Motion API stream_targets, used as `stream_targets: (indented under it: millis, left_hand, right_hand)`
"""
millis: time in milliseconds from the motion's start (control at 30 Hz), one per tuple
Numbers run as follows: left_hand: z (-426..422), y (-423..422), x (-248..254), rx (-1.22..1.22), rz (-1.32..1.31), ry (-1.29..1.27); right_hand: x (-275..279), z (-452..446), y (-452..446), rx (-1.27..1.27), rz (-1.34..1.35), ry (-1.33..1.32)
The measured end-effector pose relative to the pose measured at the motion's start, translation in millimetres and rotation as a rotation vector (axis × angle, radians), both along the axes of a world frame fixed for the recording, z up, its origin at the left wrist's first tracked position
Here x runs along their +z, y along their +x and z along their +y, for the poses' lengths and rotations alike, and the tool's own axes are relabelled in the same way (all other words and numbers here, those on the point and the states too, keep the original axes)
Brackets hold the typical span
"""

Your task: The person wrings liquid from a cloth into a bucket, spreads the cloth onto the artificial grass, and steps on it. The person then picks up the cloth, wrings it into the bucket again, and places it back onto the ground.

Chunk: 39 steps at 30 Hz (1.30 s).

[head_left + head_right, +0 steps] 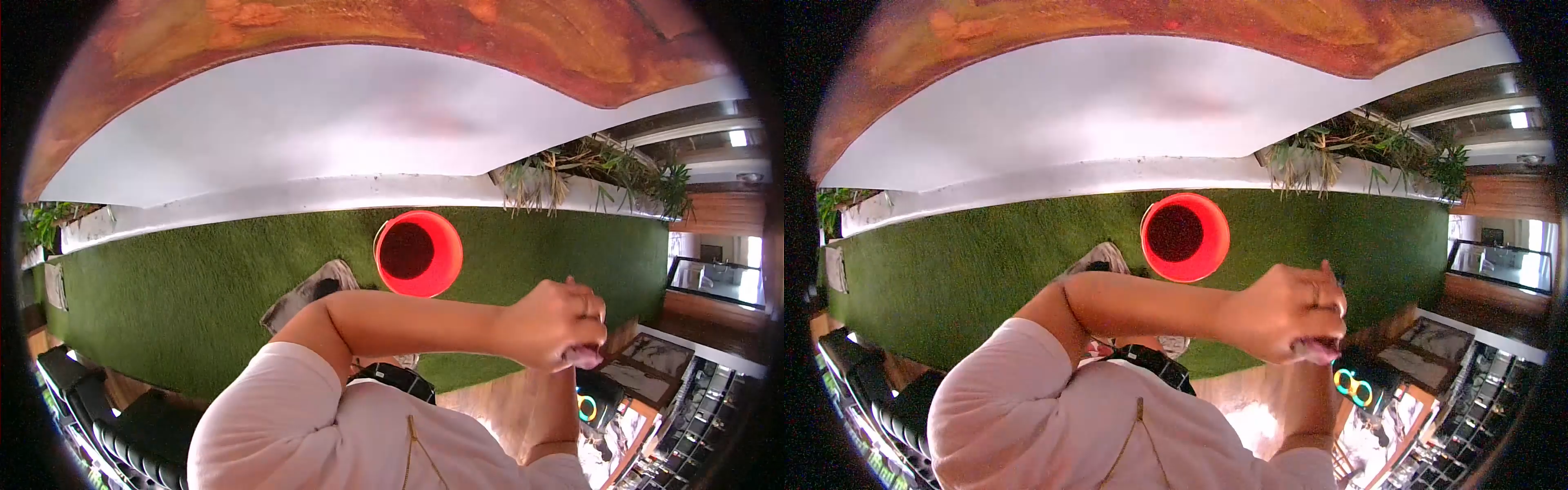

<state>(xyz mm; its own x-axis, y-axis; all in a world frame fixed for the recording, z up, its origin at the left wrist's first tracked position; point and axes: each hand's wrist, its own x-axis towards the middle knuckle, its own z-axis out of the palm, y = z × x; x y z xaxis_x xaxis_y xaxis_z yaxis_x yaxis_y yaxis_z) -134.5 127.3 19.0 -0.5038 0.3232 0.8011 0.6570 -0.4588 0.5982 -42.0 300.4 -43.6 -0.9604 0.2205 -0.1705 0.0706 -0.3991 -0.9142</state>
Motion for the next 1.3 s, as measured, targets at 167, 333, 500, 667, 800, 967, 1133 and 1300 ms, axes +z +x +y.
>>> stream_targets:
  millis: [167, 333, 500, 667, 800, 967, 1133, 1300]
  left_hand:
    - [27, 12, -27, -0.012, 0.401, -0.337]
    - [37, 26, -88, -0.234, 0.448, -0.560]
    - [59, 42, -152, -0.298, 0.472, -0.658]
    - [74, 47, -184, -0.414, 0.496, -0.805]
    - [87, 54, -219, -0.405, 0.505, -0.835]
    - [105, 39, -245, -0.449, 0.186, -1.066]
    - [120, 40, -289, -0.213, 0.096, -1.168]
    - [115, 42, -309, -0.124, 0.064, -1.191]
  right_hand:
    - [-38, -9, -58, -0.112, -0.698, -0.200]
    - [-87, -12, -100, 0.235, -0.791, -0.044]
    - [-161, -15, -106, 0.417, -0.794, 0.225]
    - [-206, -18, -104, 0.586, -0.745, 0.376]
    - [-185, -40, -117, 0.767, -0.638, 0.652]
    - [-196, -52, -120, 0.777, -0.488, 1.039]
    - [-230, -48, -115, 0.675, -0.383, 1.112]
    - [-245, -46, -109, 0.578, -0.344, 1.149]
